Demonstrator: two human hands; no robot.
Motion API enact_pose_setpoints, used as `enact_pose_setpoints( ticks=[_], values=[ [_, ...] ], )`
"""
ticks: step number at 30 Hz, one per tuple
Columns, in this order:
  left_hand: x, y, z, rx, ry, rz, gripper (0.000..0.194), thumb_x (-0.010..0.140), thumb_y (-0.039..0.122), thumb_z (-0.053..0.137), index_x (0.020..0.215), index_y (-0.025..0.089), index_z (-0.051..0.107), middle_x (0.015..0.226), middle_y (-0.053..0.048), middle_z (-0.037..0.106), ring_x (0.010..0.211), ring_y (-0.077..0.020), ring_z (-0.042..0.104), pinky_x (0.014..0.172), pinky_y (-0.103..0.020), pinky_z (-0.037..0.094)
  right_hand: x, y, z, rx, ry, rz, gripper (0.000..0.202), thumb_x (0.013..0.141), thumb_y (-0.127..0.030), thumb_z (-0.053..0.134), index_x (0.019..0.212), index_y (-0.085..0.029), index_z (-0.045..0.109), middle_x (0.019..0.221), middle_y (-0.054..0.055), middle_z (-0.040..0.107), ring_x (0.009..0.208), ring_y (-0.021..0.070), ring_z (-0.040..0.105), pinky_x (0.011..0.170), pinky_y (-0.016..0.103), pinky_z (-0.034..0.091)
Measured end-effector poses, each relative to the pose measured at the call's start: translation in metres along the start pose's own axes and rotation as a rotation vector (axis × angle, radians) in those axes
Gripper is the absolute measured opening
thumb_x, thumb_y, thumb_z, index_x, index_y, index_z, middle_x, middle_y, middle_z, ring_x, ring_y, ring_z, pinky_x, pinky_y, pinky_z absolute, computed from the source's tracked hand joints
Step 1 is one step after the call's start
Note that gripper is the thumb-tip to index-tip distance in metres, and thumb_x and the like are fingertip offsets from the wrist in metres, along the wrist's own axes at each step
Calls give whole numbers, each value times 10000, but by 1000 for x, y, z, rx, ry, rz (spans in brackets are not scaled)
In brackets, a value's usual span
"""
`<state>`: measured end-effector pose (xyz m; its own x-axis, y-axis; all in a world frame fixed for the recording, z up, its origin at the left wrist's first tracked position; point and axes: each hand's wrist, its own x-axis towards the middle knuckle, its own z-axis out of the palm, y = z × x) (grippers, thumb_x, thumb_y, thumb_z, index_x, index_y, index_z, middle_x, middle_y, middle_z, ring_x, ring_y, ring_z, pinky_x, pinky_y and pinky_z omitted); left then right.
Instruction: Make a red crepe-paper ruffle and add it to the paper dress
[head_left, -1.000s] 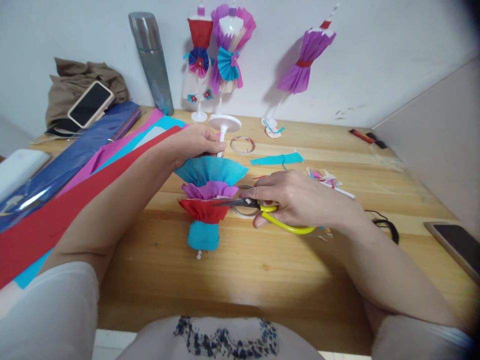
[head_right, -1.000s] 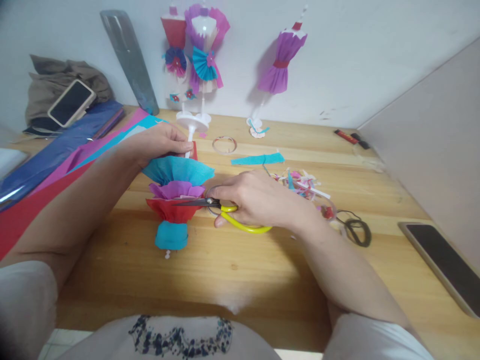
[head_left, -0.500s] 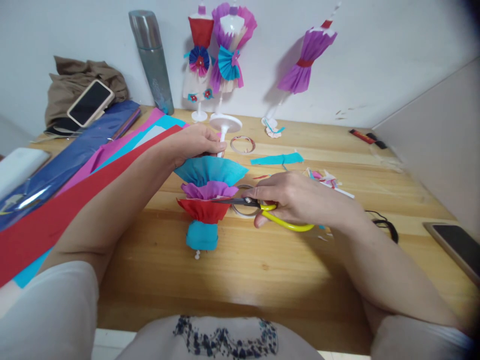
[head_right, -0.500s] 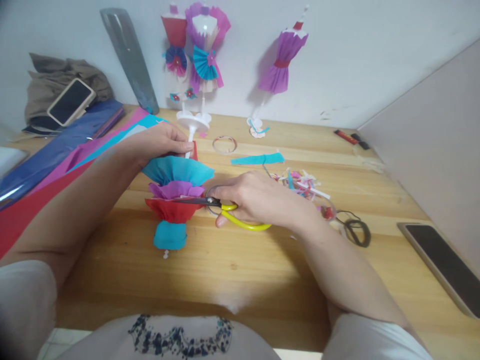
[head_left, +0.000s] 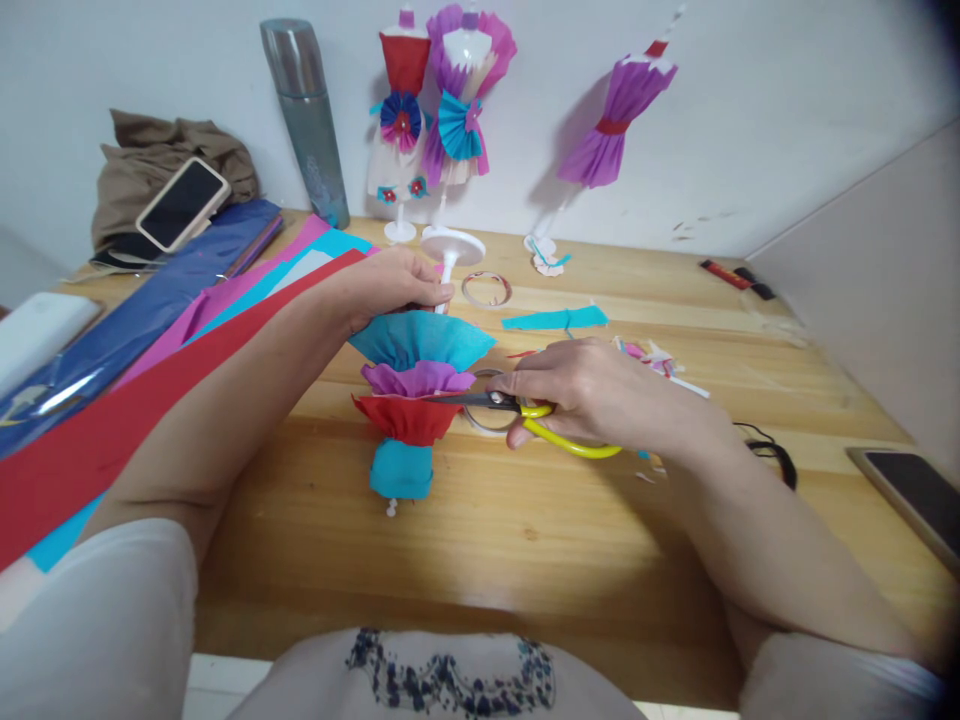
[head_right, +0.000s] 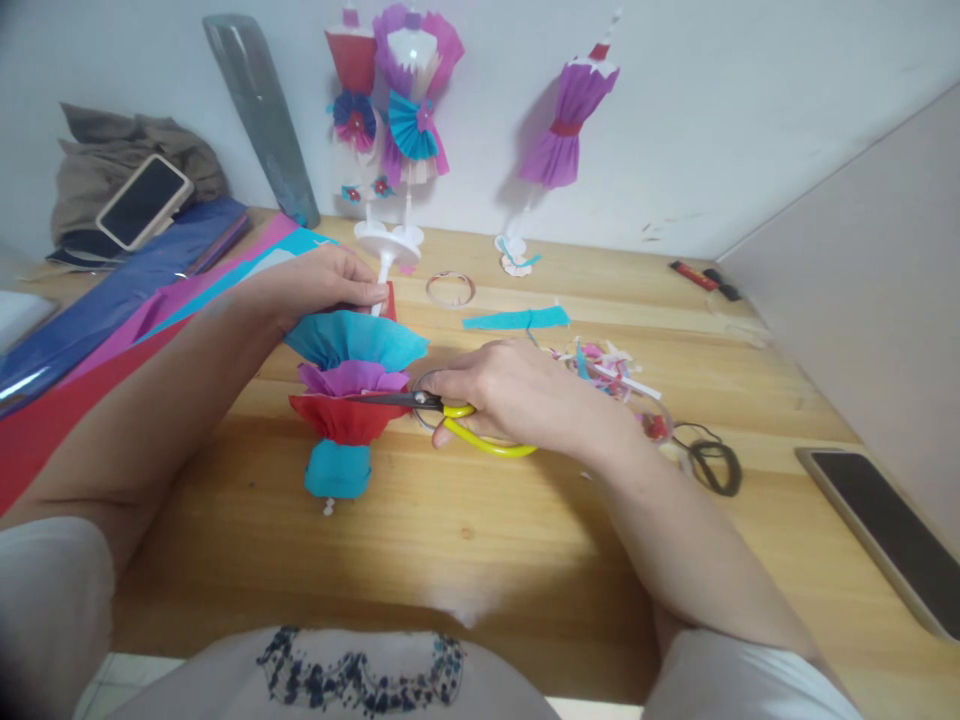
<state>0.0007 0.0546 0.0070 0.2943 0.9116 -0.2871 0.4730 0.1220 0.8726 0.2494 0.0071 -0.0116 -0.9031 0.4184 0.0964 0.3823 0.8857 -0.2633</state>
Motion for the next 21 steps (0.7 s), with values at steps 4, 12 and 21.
enact_pose_setpoints(
  ticks=[4, 12, 21],
  values=[
    [0, -1, -1, -3, 0, 1, 421, 931, 142, 597, 516, 149, 524, 437, 32, 446, 389, -50, 355, 423, -194, 240, 0, 0, 1, -14, -10, -2, 325, 948, -503, 648, 1014, -205, 760, 811, 64, 731, 669, 189, 614, 611, 301, 300],
    [0, 0, 0, 30, -21, 2, 402, 937, 138, 570, 538, 138, 523, 443, 32, 448, 386, -42, 355, 434, -194, 245, 2, -3, -1, 0, -38, 5, 375, 972, -523, 592, 1044, -188, 744, 902, 97, 723, 783, 224, 651, 641, 304, 350],
    [1, -1, -2, 47, -41, -7, 364, 934, 148, 547, 571, 127, 532, 456, 43, 424, 399, -31, 359, 464, -180, 234, 5, -5, 0, -4, -15, -18, 372, 970, -517, 600, 1077, -188, 737, 936, 101, 740, 783, 224, 663, 662, 312, 384]
  ],
)
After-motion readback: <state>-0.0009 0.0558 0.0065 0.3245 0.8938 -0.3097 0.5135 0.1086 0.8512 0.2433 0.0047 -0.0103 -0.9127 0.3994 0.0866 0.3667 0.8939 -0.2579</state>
